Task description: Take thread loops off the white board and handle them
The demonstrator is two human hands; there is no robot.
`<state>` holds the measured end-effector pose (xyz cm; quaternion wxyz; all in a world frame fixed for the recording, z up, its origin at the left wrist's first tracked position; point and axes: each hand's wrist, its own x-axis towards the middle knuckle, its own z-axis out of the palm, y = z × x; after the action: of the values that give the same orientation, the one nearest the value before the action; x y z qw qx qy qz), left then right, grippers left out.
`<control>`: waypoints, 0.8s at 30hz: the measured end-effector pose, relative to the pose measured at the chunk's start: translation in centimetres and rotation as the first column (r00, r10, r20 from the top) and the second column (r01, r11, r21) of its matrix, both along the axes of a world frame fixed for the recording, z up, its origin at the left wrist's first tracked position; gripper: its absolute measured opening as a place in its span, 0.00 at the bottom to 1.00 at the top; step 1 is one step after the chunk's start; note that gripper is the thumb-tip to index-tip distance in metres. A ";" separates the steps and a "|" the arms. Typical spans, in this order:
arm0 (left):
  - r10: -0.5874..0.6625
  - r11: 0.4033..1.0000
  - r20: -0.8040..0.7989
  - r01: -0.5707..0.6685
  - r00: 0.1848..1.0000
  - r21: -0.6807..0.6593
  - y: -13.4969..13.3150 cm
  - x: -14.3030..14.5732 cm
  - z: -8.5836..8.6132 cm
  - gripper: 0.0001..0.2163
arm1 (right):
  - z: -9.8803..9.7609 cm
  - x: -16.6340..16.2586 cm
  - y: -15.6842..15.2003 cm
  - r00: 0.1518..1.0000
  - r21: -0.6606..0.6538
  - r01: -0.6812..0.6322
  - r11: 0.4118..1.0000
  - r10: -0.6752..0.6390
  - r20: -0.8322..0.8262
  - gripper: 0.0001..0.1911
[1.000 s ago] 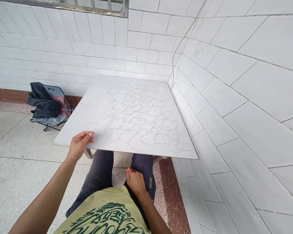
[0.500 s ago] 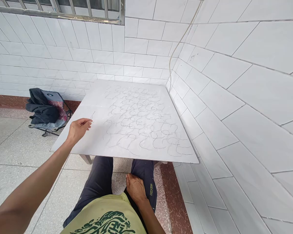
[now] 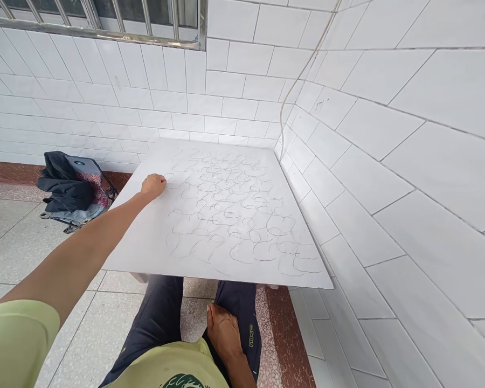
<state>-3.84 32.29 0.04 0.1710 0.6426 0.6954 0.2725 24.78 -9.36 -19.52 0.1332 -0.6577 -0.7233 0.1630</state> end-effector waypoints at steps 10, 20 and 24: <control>0.056 0.998 -0.074 -0.055 0.996 0.014 2.0 0.3 -0.4 0.10 | -0.2 -0.2 0.3 1.000 0.009 -0.005 1.000 0.005 0.013 0.22; -0.069 0.984 -0.144 0.091 0.987 0.155 -10.3 -7.1 -3.1 0.15 | 0.4 0.5 1.1 0.998 -0.033 -0.052 0.998 0.051 -0.027 0.20; -0.099 0.965 -0.244 0.153 0.965 0.213 -13.8 -9.2 -4.2 0.17 | 0.9 0.0 1.4 0.997 -0.077 -0.082 0.994 0.082 -0.007 0.19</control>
<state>-13.03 18.46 -4.18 0.0306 0.7285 0.6319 0.2629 24.82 -7.91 -18.61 0.1023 -0.6316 -0.7426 0.1976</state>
